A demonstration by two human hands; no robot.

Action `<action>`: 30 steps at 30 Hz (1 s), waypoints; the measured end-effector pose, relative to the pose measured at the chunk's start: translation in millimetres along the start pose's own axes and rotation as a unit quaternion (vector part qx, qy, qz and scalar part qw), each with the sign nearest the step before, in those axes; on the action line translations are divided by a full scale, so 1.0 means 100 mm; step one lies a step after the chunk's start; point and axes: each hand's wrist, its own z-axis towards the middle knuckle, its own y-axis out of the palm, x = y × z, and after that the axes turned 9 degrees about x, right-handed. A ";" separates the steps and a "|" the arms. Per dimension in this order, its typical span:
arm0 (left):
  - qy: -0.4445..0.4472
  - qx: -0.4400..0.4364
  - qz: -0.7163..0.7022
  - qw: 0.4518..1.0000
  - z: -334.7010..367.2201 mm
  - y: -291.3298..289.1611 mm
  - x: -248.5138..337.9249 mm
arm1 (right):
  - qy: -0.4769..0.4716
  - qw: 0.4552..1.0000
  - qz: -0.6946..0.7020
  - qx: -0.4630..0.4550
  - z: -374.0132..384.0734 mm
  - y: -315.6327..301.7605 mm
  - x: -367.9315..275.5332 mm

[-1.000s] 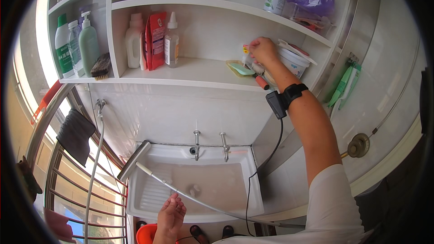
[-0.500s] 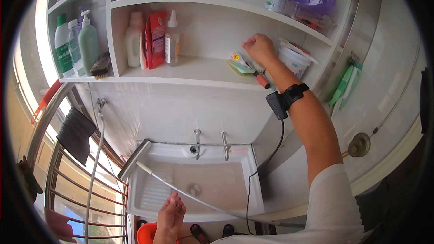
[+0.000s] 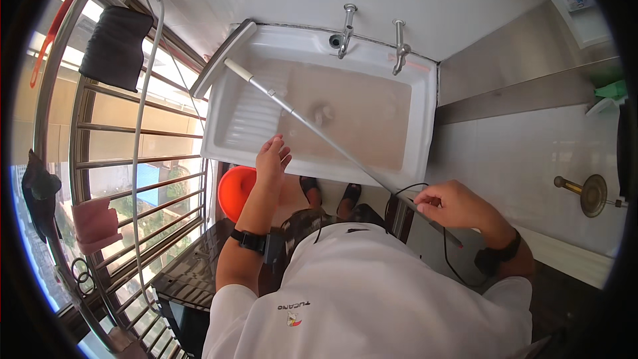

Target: Mopping a bedroom floor and then cleaning the mop head at a laundry sink.

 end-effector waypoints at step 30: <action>0.361 -0.147 0.681 0.620 0.14 0.89 -0.97 | 0.164 0.969 0.104 0.154 0.53 1.91 3.27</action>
